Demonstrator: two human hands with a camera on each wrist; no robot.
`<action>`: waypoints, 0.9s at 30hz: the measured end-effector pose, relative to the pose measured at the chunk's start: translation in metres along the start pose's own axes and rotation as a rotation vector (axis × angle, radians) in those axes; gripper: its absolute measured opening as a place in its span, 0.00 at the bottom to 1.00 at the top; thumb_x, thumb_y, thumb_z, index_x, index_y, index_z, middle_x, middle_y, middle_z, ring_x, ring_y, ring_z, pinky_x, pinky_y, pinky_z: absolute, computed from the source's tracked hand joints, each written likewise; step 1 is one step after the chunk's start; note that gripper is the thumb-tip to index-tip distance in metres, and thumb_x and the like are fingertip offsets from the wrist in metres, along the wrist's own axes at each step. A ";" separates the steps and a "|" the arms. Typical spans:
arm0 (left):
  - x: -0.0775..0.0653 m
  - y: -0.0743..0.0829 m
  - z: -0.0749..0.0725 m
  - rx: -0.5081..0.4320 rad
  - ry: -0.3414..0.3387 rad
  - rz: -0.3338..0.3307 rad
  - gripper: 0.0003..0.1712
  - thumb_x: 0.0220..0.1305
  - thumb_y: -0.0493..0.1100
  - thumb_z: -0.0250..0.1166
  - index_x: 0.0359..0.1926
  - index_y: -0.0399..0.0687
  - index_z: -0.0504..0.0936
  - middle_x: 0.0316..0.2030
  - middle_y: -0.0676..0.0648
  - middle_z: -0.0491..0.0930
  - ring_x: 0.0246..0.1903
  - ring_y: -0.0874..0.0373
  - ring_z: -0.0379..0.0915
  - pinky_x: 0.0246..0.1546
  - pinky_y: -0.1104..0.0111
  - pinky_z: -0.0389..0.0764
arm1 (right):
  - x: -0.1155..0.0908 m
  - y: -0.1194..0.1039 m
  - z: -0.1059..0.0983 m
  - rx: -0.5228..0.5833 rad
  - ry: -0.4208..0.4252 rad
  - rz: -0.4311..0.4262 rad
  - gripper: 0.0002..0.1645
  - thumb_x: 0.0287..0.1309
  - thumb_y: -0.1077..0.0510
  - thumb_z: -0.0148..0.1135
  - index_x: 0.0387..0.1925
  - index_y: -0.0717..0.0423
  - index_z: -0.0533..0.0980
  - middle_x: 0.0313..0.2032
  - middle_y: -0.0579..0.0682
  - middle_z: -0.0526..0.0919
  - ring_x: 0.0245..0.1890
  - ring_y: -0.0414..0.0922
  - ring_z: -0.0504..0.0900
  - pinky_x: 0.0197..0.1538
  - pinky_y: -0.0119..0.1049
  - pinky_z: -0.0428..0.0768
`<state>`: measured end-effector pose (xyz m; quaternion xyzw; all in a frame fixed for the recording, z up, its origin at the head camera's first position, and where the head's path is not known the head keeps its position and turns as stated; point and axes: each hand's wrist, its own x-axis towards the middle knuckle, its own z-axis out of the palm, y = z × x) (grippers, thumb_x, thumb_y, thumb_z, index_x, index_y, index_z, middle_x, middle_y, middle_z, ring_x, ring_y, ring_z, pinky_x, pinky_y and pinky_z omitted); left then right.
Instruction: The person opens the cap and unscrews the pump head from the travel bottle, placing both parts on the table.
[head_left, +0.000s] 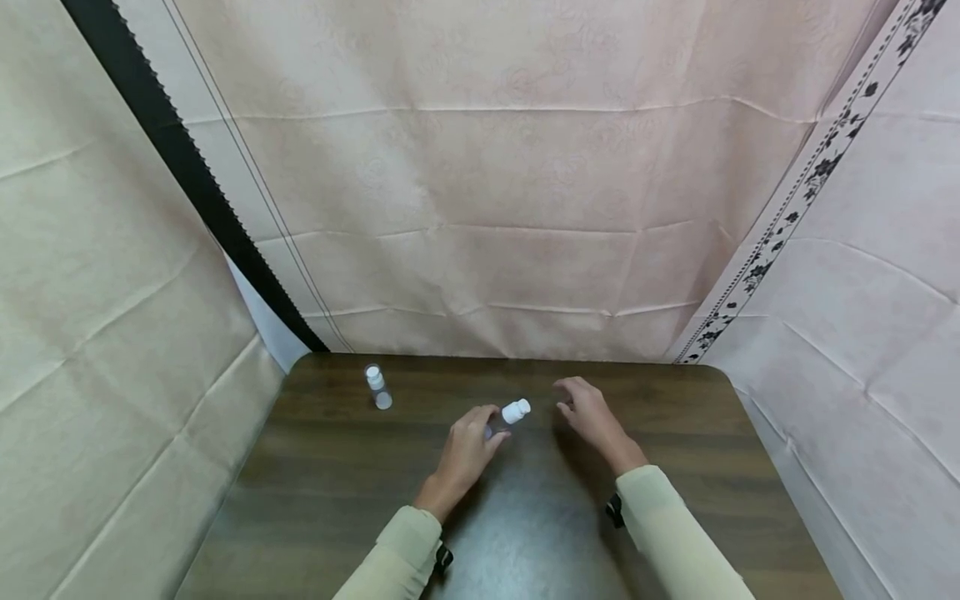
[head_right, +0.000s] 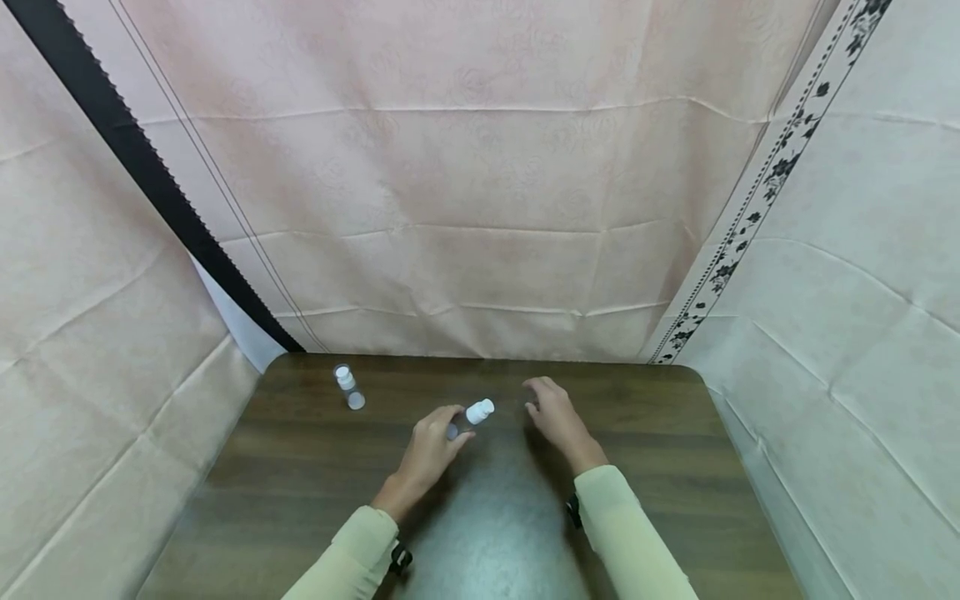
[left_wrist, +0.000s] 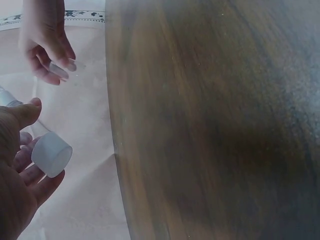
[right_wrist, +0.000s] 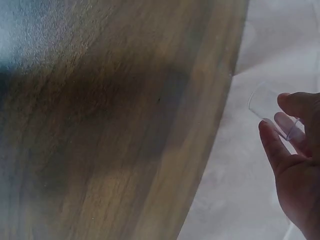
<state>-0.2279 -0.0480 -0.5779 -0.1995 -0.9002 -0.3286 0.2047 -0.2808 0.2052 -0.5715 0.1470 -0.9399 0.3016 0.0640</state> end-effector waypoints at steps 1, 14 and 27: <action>0.000 0.000 0.000 0.001 -0.005 -0.005 0.22 0.56 0.43 0.80 0.50 0.43 0.84 0.45 0.46 0.86 0.42 0.54 0.85 0.44 0.61 0.88 | 0.002 0.000 0.001 -0.014 -0.012 0.001 0.21 0.63 0.68 0.68 0.57 0.63 0.78 0.51 0.58 0.82 0.46 0.53 0.86 0.48 0.47 0.86; -0.001 -0.002 -0.001 0.016 -0.020 -0.016 0.23 0.55 0.44 0.80 0.50 0.43 0.84 0.44 0.46 0.86 0.43 0.54 0.85 0.45 0.61 0.88 | 0.012 0.009 0.023 -0.128 -0.093 -0.040 0.21 0.61 0.68 0.71 0.55 0.67 0.79 0.53 0.63 0.83 0.55 0.59 0.83 0.56 0.54 0.82; 0.001 -0.001 0.001 0.020 -0.044 -0.025 0.22 0.57 0.45 0.80 0.50 0.45 0.84 0.45 0.47 0.86 0.43 0.54 0.85 0.45 0.61 0.88 | 0.011 0.009 0.042 -0.110 -0.139 0.042 0.22 0.63 0.65 0.70 0.59 0.60 0.80 0.56 0.59 0.83 0.57 0.57 0.82 0.59 0.53 0.82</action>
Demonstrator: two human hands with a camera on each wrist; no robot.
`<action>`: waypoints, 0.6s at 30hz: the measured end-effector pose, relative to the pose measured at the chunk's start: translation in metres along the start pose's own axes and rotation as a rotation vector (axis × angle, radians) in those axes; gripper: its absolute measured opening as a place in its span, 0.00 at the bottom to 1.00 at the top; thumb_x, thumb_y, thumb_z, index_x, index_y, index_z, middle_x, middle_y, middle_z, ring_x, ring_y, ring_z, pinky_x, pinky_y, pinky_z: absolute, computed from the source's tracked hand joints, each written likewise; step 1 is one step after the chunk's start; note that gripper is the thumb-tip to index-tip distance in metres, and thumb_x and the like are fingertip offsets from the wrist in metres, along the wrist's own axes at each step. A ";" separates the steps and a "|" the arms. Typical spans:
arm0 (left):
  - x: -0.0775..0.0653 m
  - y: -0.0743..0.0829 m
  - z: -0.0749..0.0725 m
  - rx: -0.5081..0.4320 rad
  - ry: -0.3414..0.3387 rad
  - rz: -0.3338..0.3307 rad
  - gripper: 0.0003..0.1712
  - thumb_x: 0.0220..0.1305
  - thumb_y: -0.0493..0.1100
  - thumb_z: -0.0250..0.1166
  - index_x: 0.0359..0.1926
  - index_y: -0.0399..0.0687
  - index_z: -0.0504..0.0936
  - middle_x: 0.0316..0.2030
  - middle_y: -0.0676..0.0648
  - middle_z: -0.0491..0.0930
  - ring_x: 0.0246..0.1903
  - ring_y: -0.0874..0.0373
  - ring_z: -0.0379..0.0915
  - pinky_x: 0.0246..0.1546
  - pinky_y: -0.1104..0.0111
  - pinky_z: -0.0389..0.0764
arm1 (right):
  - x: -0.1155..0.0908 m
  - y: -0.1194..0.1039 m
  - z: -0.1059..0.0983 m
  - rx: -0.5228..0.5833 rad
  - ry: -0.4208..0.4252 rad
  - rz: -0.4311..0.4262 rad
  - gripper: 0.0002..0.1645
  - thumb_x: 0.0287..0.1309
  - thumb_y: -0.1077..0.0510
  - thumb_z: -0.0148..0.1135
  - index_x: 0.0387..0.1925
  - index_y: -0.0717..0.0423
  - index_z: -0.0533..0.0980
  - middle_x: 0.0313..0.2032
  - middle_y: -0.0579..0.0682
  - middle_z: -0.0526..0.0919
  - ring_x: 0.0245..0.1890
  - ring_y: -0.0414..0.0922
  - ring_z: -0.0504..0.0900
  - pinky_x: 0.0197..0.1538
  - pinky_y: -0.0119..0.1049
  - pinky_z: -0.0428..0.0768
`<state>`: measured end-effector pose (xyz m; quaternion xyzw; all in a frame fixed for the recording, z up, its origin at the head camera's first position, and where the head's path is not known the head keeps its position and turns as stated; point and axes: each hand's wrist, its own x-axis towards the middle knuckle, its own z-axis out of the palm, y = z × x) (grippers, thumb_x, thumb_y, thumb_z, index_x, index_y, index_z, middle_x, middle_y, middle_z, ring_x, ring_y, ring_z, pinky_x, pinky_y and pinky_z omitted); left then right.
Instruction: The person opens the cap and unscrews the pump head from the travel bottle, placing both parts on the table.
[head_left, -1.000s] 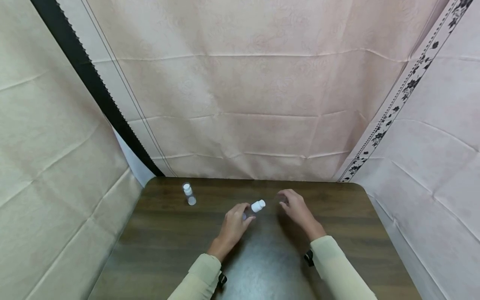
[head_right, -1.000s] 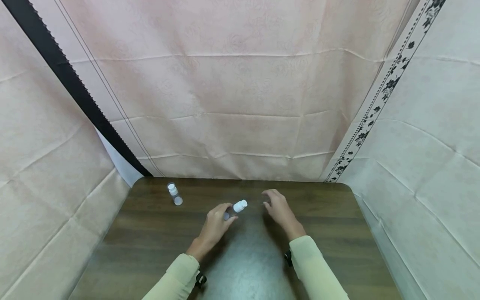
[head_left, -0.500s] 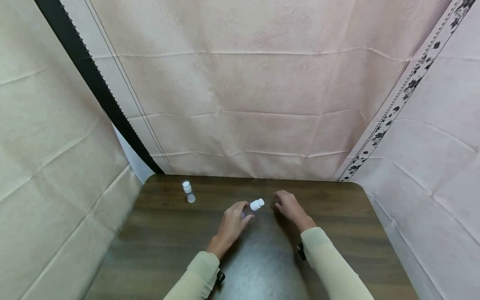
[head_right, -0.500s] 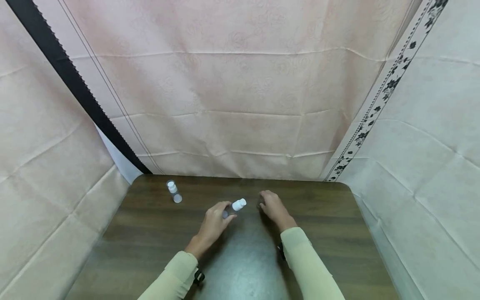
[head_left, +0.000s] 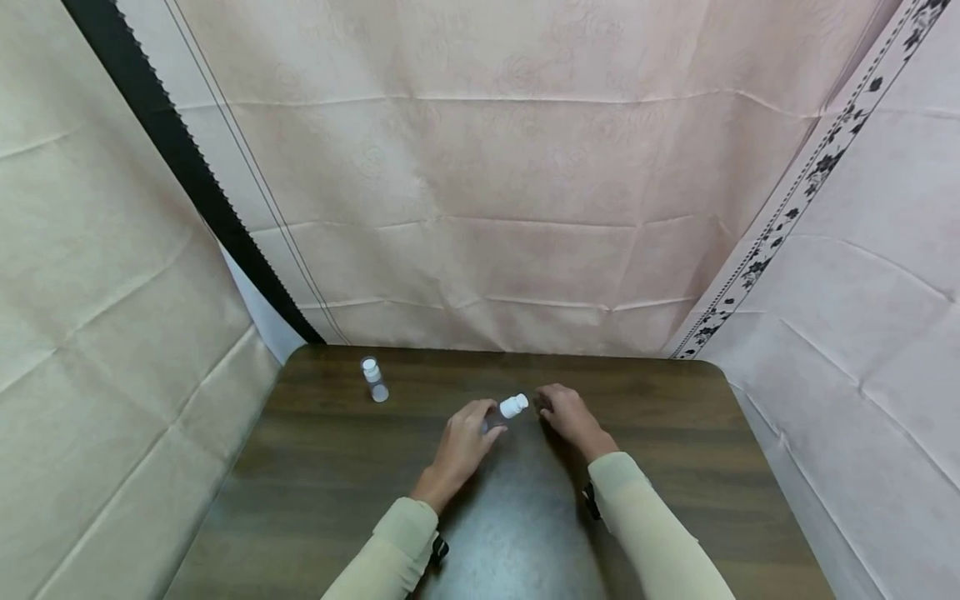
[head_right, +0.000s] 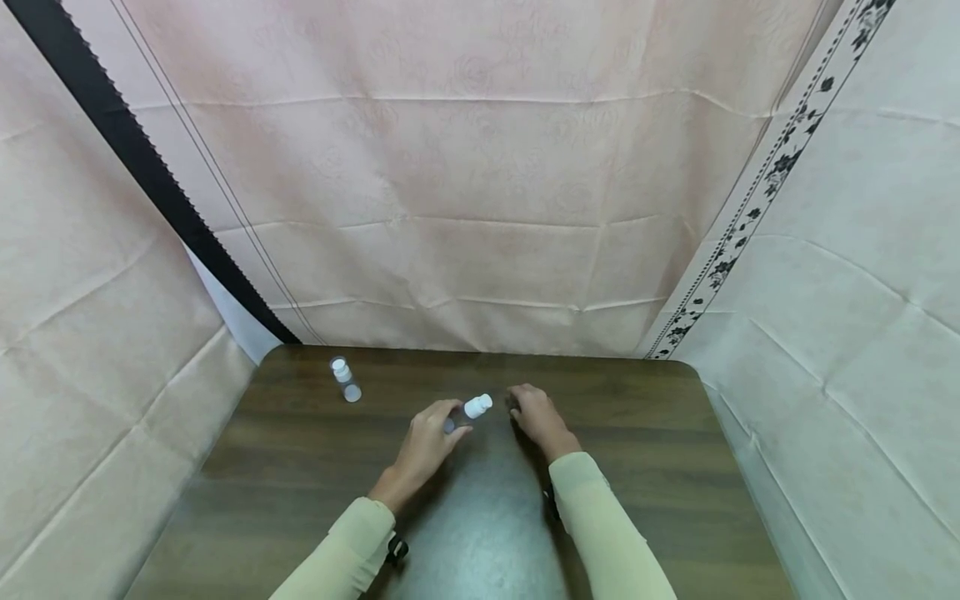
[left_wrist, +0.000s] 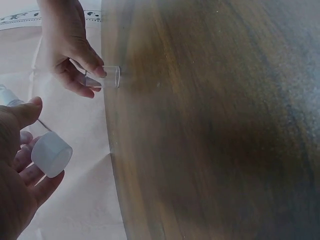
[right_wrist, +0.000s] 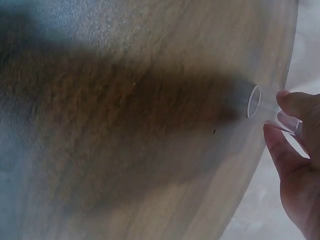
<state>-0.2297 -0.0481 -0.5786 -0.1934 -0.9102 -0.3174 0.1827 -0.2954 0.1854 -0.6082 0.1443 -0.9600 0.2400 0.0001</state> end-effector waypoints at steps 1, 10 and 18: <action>0.000 0.000 0.000 0.002 -0.002 -0.002 0.22 0.57 0.45 0.79 0.50 0.45 0.84 0.45 0.47 0.86 0.43 0.55 0.85 0.45 0.61 0.88 | 0.000 0.000 0.001 0.000 0.002 0.007 0.23 0.63 0.65 0.70 0.59 0.60 0.79 0.56 0.59 0.83 0.57 0.56 0.82 0.59 0.53 0.82; 0.001 -0.002 0.002 -0.002 0.007 0.025 0.22 0.56 0.45 0.80 0.50 0.44 0.84 0.44 0.46 0.86 0.42 0.54 0.85 0.44 0.61 0.88 | -0.003 0.003 0.006 0.015 0.021 0.040 0.31 0.65 0.62 0.69 0.68 0.59 0.72 0.60 0.61 0.80 0.62 0.61 0.77 0.64 0.57 0.77; 0.003 0.000 0.002 0.025 -0.006 0.025 0.23 0.56 0.46 0.80 0.50 0.45 0.84 0.44 0.46 0.86 0.43 0.54 0.85 0.45 0.61 0.88 | -0.015 0.004 -0.006 -0.005 0.074 0.056 0.41 0.67 0.54 0.69 0.76 0.55 0.63 0.71 0.63 0.69 0.68 0.63 0.70 0.67 0.61 0.73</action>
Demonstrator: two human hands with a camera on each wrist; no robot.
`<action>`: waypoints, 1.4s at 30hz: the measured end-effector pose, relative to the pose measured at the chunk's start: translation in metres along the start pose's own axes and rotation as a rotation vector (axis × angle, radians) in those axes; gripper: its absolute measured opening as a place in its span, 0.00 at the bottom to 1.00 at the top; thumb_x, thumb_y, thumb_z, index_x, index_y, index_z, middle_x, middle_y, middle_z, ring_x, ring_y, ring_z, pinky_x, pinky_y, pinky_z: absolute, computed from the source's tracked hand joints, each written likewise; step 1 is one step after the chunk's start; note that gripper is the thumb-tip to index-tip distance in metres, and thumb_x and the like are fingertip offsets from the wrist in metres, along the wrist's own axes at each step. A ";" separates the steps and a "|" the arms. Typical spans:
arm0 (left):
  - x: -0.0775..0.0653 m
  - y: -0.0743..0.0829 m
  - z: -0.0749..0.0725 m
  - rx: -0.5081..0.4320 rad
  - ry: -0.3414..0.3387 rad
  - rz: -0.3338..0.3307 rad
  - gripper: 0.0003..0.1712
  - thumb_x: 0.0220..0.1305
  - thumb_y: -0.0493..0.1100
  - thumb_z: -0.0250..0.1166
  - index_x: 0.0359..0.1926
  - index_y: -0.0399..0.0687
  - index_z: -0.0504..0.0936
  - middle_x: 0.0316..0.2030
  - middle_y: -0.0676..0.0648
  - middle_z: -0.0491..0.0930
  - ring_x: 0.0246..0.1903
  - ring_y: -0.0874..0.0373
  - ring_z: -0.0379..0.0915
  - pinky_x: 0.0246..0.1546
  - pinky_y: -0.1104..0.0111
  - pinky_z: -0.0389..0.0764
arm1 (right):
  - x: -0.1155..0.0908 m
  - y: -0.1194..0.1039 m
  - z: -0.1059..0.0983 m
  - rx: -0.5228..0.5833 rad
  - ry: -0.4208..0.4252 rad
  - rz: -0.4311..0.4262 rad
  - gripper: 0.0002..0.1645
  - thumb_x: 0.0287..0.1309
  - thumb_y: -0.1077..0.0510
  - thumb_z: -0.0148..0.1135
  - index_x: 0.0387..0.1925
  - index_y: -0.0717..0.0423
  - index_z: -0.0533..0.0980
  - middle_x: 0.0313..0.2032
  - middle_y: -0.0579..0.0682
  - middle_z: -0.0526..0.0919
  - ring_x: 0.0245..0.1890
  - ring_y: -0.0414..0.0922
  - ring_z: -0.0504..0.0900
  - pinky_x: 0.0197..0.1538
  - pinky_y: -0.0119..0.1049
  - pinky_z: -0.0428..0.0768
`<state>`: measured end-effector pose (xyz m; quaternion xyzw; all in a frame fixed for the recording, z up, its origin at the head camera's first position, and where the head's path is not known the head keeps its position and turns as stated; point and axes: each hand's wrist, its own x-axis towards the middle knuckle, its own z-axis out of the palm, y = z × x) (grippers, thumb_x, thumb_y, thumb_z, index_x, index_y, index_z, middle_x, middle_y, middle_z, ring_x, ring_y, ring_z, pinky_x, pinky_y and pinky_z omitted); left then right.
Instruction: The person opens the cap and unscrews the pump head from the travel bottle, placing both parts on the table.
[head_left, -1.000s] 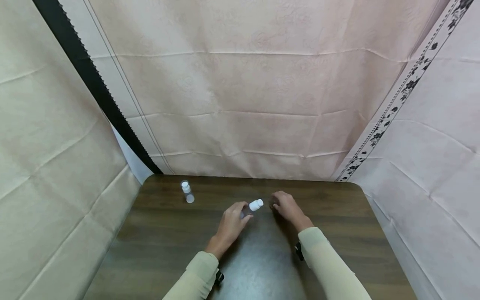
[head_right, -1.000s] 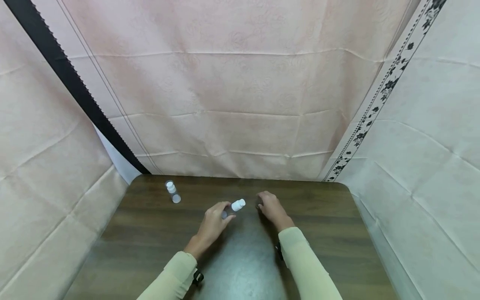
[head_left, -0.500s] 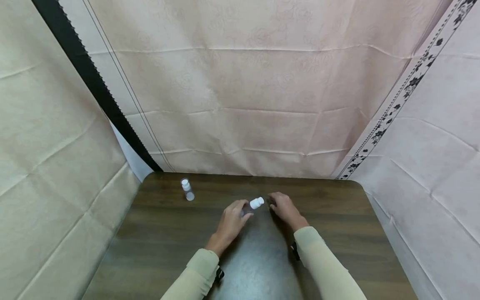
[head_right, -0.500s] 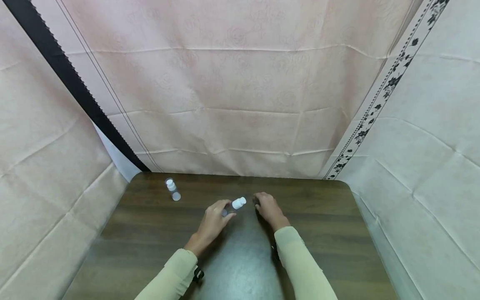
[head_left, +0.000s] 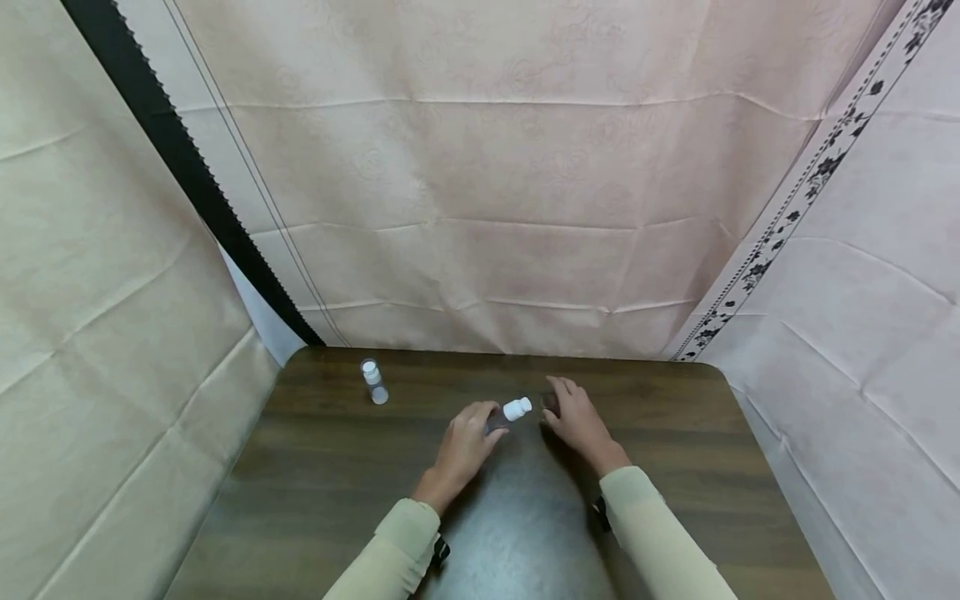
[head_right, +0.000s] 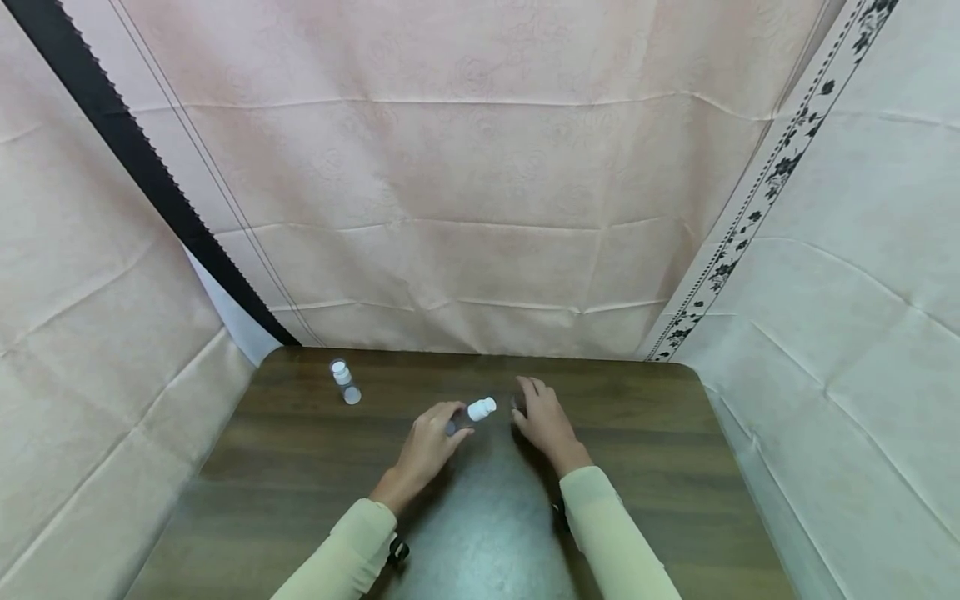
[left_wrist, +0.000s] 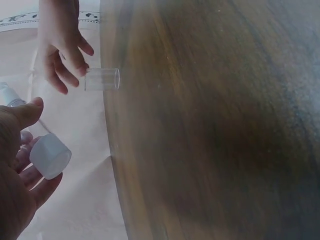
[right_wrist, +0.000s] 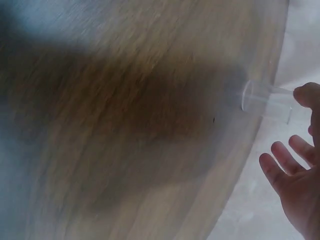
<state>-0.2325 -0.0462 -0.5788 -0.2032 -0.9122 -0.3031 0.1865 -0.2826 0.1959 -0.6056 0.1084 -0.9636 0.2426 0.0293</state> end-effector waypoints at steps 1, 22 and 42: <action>0.000 0.000 0.000 0.003 -0.003 0.002 0.23 0.57 0.46 0.80 0.50 0.44 0.84 0.44 0.46 0.86 0.43 0.55 0.85 0.45 0.61 0.88 | -0.002 0.000 -0.002 -0.005 0.020 -0.009 0.40 0.67 0.54 0.68 0.75 0.55 0.63 0.70 0.62 0.69 0.68 0.63 0.70 0.67 0.60 0.73; 0.000 0.012 0.003 0.156 -0.002 0.108 0.22 0.57 0.50 0.79 0.51 0.49 0.86 0.44 0.49 0.85 0.43 0.55 0.82 0.43 0.62 0.83 | -0.052 -0.025 -0.046 0.406 0.033 -0.062 0.42 0.65 0.54 0.70 0.76 0.49 0.63 0.69 0.59 0.71 0.65 0.61 0.76 0.63 0.60 0.78; 0.004 0.021 0.010 0.256 0.043 0.251 0.22 0.55 0.48 0.81 0.49 0.47 0.87 0.41 0.50 0.85 0.41 0.55 0.79 0.38 0.64 0.77 | -0.054 -0.058 -0.042 0.523 0.076 0.088 0.17 0.64 0.56 0.72 0.54 0.50 0.84 0.54 0.51 0.87 0.50 0.49 0.85 0.53 0.45 0.85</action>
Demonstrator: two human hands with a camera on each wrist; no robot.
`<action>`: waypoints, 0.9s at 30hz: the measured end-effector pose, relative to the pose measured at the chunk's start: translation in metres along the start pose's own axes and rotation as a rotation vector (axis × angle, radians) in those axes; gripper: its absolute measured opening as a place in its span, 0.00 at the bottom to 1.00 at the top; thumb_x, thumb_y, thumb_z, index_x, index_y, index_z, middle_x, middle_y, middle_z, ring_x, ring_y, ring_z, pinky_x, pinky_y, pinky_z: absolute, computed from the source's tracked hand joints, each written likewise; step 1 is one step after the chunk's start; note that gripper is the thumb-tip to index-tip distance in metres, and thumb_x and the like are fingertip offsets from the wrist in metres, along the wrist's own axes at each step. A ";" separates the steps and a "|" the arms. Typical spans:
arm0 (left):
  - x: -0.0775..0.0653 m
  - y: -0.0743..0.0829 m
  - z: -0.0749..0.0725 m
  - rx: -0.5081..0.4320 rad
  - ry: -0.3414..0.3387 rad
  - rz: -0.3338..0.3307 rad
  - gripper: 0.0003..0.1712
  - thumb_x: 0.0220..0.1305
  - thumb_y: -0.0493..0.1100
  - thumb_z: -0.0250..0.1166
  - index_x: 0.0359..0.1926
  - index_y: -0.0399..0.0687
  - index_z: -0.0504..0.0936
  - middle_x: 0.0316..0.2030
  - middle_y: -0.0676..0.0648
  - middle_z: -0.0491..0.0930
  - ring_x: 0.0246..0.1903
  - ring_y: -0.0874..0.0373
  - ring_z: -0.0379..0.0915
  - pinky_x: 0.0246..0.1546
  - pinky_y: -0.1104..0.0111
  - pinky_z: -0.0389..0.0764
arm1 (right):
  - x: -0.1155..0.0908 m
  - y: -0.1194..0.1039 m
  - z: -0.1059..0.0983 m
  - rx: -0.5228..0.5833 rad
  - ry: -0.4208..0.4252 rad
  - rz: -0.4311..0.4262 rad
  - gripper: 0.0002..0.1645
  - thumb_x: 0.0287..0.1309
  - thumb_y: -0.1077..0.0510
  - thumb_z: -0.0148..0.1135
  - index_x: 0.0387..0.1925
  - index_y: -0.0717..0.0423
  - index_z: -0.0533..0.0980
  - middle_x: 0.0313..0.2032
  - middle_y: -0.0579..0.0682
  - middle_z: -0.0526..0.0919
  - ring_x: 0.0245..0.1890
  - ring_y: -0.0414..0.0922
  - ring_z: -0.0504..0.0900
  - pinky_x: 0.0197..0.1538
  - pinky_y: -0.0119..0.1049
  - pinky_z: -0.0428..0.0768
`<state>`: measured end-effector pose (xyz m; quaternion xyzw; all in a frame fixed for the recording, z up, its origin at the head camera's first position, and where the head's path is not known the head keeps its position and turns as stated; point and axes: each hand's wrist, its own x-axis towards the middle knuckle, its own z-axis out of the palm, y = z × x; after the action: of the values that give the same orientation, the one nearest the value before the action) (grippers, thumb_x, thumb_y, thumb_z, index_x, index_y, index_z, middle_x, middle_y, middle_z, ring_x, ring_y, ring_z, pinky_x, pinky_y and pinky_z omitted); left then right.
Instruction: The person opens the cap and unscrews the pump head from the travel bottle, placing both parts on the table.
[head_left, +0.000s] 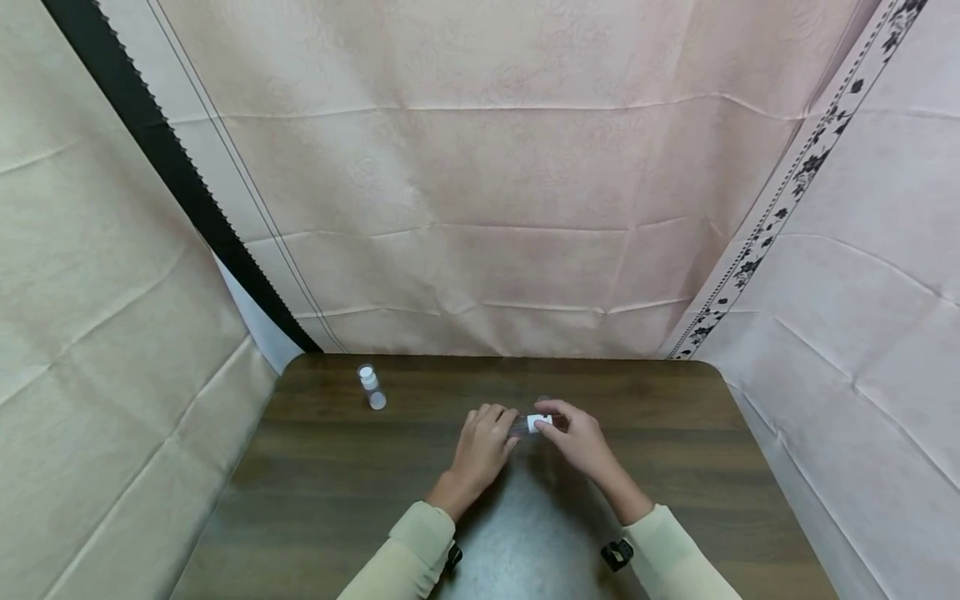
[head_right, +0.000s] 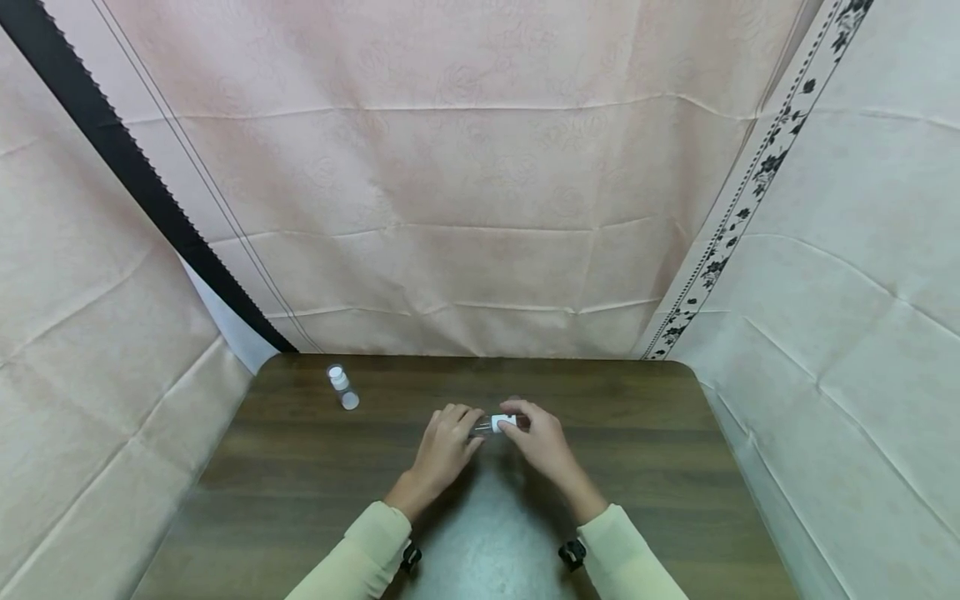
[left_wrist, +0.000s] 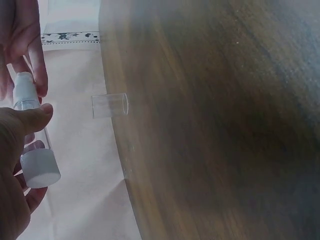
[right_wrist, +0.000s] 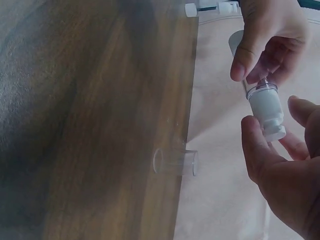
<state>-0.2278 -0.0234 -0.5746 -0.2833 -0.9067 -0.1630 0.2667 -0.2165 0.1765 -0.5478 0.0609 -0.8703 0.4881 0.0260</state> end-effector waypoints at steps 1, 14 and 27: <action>0.000 0.000 0.000 0.006 0.004 0.003 0.22 0.55 0.49 0.81 0.49 0.47 0.87 0.40 0.50 0.85 0.41 0.55 0.79 0.38 0.64 0.77 | 0.000 0.001 0.001 0.005 0.002 -0.003 0.16 0.64 0.56 0.72 0.53 0.49 0.84 0.54 0.51 0.87 0.49 0.48 0.85 0.51 0.43 0.85; -0.001 0.000 -0.002 -0.011 0.027 0.031 0.22 0.57 0.49 0.80 0.49 0.45 0.86 0.41 0.49 0.85 0.40 0.56 0.78 0.37 0.65 0.78 | -0.002 0.008 0.003 0.113 0.001 0.014 0.10 0.63 0.59 0.72 0.46 0.50 0.86 0.46 0.52 0.88 0.40 0.44 0.83 0.39 0.31 0.82; -0.001 -0.001 -0.008 -0.048 -0.026 0.021 0.21 0.59 0.47 0.79 0.52 0.48 0.87 0.45 0.50 0.87 0.43 0.57 0.80 0.44 0.65 0.83 | -0.004 0.007 0.002 0.127 0.037 0.009 0.12 0.60 0.60 0.74 0.46 0.54 0.87 0.43 0.53 0.88 0.40 0.42 0.83 0.41 0.28 0.82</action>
<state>-0.2243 -0.0279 -0.5688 -0.3015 -0.9028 -0.1782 0.2496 -0.2137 0.1789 -0.5551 0.0493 -0.8373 0.5434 0.0360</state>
